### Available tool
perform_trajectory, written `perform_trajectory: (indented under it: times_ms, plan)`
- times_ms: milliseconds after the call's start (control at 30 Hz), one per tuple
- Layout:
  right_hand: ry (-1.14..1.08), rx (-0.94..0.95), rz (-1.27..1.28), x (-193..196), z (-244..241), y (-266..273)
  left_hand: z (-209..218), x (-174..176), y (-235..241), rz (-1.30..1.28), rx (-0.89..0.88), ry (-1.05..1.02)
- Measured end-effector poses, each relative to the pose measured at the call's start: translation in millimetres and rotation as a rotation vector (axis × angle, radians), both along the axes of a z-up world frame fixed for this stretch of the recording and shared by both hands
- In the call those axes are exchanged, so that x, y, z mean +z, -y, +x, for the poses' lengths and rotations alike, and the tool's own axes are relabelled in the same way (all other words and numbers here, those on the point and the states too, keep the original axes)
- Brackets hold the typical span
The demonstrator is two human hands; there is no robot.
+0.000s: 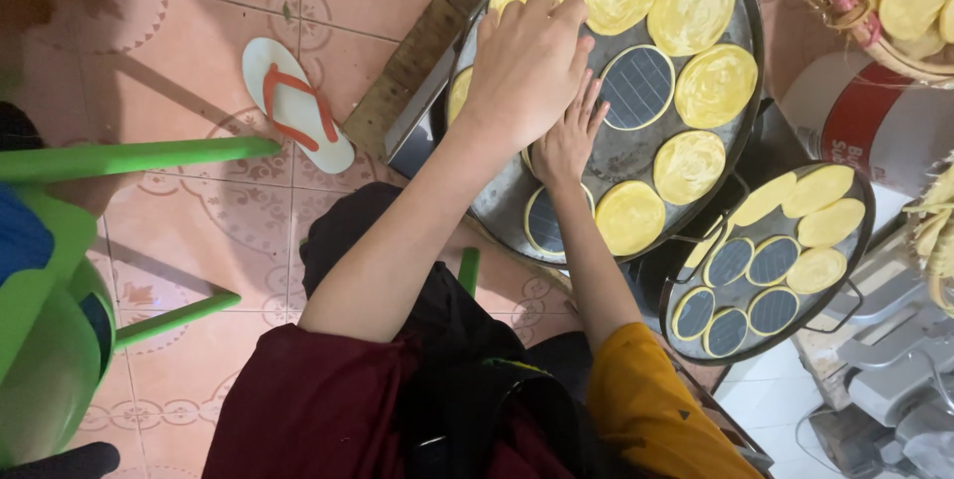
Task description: The person is preparing and cooking flatbread on a griddle and organizing them on trays.
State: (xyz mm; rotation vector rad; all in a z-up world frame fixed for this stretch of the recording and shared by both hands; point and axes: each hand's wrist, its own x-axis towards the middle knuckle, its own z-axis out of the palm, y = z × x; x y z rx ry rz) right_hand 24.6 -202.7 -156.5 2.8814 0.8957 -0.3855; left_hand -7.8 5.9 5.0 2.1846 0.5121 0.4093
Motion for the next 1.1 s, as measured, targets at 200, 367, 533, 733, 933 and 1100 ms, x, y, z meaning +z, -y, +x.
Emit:
perform_trajectory:
  times_ms: [200,367,533,733,933,1100]
  plan:
    - [-0.198,-0.081,0.058,9.2,9.2,8.8,2.9,-2.2,8.9,0.009,-0.026,0.018]
    - [-0.239,0.078,0.150,-5.6,-39.4,55.5,0.0,0.8,11.3,0.029,-0.047,0.010]
    - [-0.355,0.072,0.080,4.9,-53.5,41.4,-2.2,2.6,13.3,0.052,-0.065,0.009]
    - [-0.376,0.084,0.074,4.8,-51.1,37.2,-7.7,8.1,11.5,0.091,-0.074,0.058]
    - [-0.429,0.032,0.178,-12.3,-37.2,45.3,-12.0,11.0,9.9,0.095,-0.123,0.070]
    - [-0.528,-0.128,0.430,1.3,-22.7,38.8,-13.4,14.1,12.1,0.129,-0.166,0.109]
